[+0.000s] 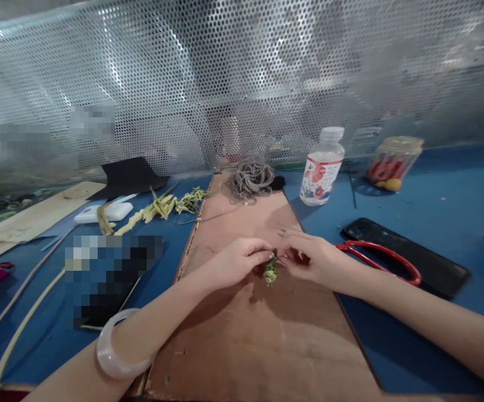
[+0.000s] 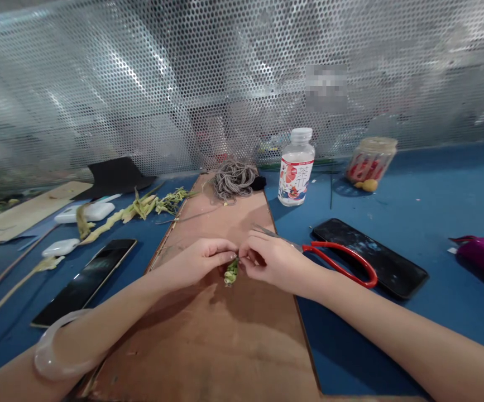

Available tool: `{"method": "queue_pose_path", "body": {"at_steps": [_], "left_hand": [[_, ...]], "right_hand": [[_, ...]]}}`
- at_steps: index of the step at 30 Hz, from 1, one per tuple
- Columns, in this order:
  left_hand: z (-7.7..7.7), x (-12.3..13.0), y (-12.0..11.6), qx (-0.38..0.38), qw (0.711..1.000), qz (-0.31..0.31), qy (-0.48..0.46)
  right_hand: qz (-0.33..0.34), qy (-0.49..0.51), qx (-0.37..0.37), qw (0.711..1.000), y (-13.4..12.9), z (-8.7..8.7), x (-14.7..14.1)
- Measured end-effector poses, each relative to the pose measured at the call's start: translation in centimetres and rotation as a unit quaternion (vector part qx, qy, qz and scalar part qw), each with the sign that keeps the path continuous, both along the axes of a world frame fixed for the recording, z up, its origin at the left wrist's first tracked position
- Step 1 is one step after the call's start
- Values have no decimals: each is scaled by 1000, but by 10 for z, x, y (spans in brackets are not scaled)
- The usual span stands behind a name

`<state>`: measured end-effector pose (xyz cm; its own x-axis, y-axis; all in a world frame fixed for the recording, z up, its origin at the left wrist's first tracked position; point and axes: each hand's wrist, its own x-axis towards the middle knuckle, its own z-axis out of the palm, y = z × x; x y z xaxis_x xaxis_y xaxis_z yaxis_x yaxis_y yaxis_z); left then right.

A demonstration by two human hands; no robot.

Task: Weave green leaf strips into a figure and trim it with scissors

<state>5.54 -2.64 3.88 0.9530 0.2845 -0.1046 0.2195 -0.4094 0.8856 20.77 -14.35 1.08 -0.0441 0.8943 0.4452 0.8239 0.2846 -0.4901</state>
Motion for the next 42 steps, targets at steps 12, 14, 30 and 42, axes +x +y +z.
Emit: {"method": "queue_pose_path", "body": {"at_steps": [12,14,30,42], "left_hand": [[-11,-4,-5,-75,992,68,-79],[-11,-4,-6,-67,992,74,-82],[-10,-1,-3,-2,996,43,-79],[-10,-1,-2,-48,993,72,-75]], "right_hand": [[-11,75,-85,993,3,-1,3],[-12,79,-99,992,2,0,4],[-6,29,-34,999,0,4,2],[-24,10,0,1000,-2,4,2]]}}
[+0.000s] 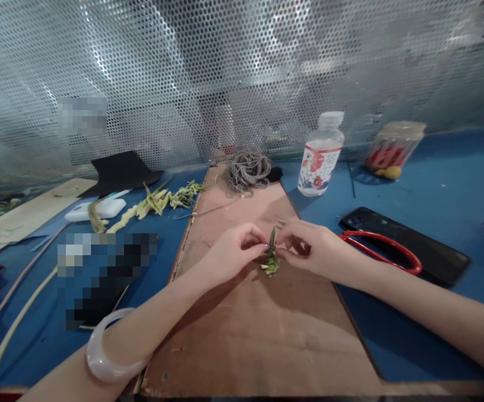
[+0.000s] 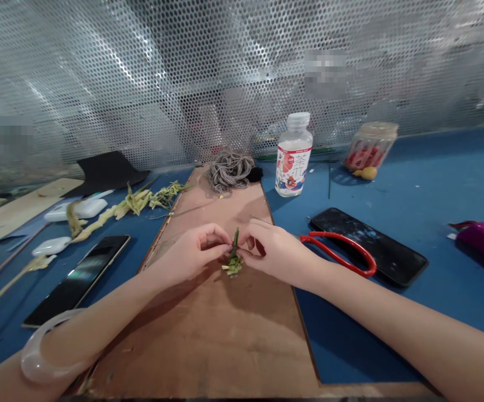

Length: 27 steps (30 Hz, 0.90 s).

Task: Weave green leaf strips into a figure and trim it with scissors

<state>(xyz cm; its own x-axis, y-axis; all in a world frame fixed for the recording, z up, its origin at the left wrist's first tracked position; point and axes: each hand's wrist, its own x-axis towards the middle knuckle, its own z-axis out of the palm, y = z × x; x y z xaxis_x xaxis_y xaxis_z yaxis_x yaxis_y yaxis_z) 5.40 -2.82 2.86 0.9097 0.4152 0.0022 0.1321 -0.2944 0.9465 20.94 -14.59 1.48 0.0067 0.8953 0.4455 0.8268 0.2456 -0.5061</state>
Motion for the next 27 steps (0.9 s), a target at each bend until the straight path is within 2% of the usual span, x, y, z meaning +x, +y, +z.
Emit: {"method": "queue_pose_path", "body": {"at_steps": [9,13,19,27], "left_hand": [[0,0,0,1,1000,-2,3],[1,1,0,4,1000,3,7],[4,2,-2,-4,1000,16,12],[1,1,-1,-4,1000,15,9]], "right_hand": [[-6,-65,23,998,-1,-3,-2],[2,-75,29,997,0,-4,-3],[-19,-90,29,995,-1,-5,-5],[-6,-99,25,995,1,-7,-4]]}}
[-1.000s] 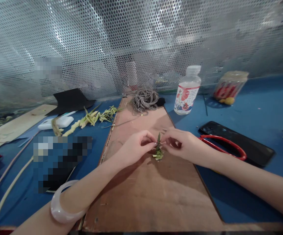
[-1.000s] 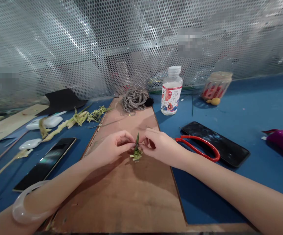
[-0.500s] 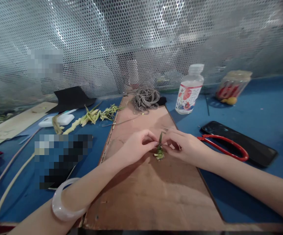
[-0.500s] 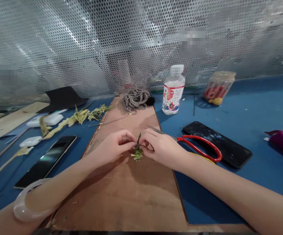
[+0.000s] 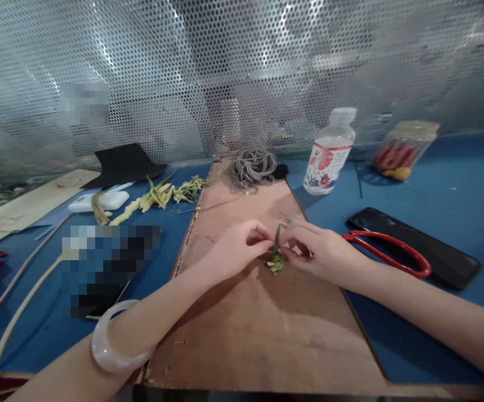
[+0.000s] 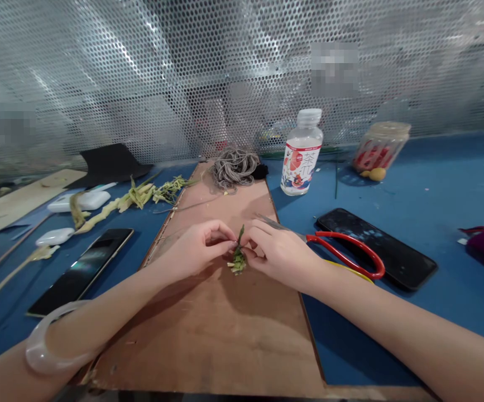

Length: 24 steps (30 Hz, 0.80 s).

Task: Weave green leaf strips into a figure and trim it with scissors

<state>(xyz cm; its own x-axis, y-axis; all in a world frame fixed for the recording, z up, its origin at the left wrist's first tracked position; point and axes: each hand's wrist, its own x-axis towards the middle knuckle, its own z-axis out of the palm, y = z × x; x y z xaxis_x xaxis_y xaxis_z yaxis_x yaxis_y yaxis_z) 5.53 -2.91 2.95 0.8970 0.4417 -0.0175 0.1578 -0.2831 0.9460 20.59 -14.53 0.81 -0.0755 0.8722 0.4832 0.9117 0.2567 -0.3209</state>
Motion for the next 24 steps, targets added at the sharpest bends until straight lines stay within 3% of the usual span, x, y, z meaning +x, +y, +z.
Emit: {"method": "queue_pose_path", "body": {"at_steps": [16,21,24], "left_hand": [[-4,-1,1,59,998,-7,-4],[-2,-1,0,76,997,-1,-6],[-1,-1,-1,94,996,0,-7]], "right_hand": [[-6,4,-8,1000,2,1,-3],[-8,51,-18,999,3,2,-2],[-7,102,-61,993,4,3,0]]}}
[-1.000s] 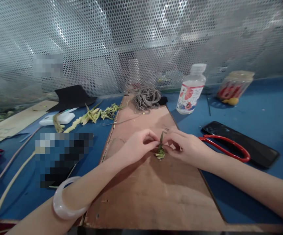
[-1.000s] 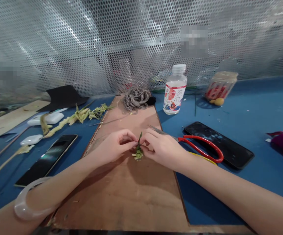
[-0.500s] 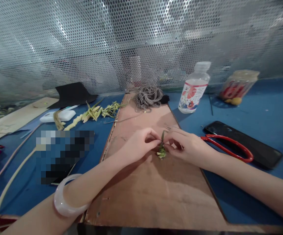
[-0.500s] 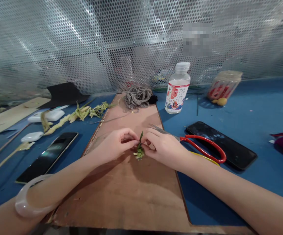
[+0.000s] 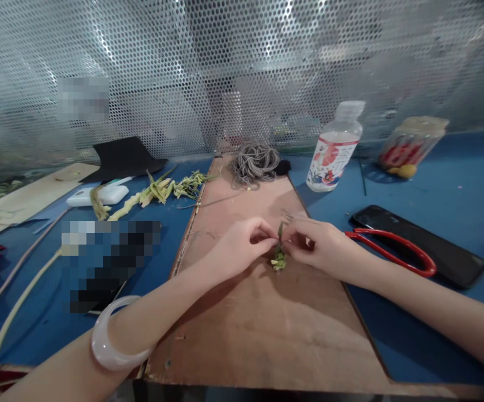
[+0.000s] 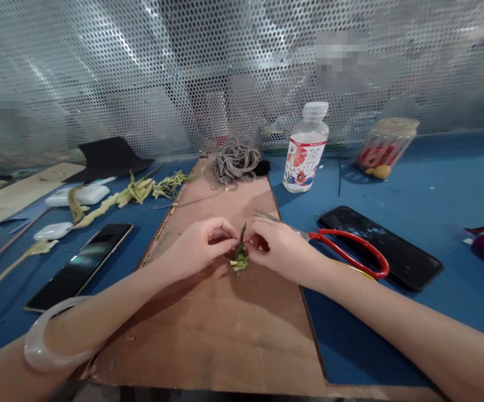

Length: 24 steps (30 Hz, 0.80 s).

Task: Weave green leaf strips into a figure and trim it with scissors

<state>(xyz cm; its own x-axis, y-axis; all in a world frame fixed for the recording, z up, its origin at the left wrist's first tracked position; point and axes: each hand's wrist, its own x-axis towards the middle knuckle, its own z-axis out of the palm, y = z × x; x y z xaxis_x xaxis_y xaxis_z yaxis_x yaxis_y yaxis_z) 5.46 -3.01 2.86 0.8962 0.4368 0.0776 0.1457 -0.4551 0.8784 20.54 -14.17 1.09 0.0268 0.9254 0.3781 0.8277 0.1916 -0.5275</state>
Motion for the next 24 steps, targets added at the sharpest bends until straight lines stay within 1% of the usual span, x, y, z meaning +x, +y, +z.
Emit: {"method": "queue_pose_path", "body": {"at_steps": [5,9,13,16,18,24], "left_hand": [[2,0,-1,15,1000,-11,-2],[3,0,-2,23,1000,-19,3],[5,-1,-3,40,999,-30,1],[5,-2,-4,49,998,-32,-7],[4,-2,-4,35,999,-32,-13],[-3,1,-1,-46,998,-29,-21]], "right_hand": [[-9,87,-83,993,2,1,3],[14,144,-135,980,1,6,5],[43,204,-187,960,1,12,6],[44,249,-210,945,1,13,7],[43,266,-209,940,1,12,7],[26,297,-210,931,-1,15,5]]}}
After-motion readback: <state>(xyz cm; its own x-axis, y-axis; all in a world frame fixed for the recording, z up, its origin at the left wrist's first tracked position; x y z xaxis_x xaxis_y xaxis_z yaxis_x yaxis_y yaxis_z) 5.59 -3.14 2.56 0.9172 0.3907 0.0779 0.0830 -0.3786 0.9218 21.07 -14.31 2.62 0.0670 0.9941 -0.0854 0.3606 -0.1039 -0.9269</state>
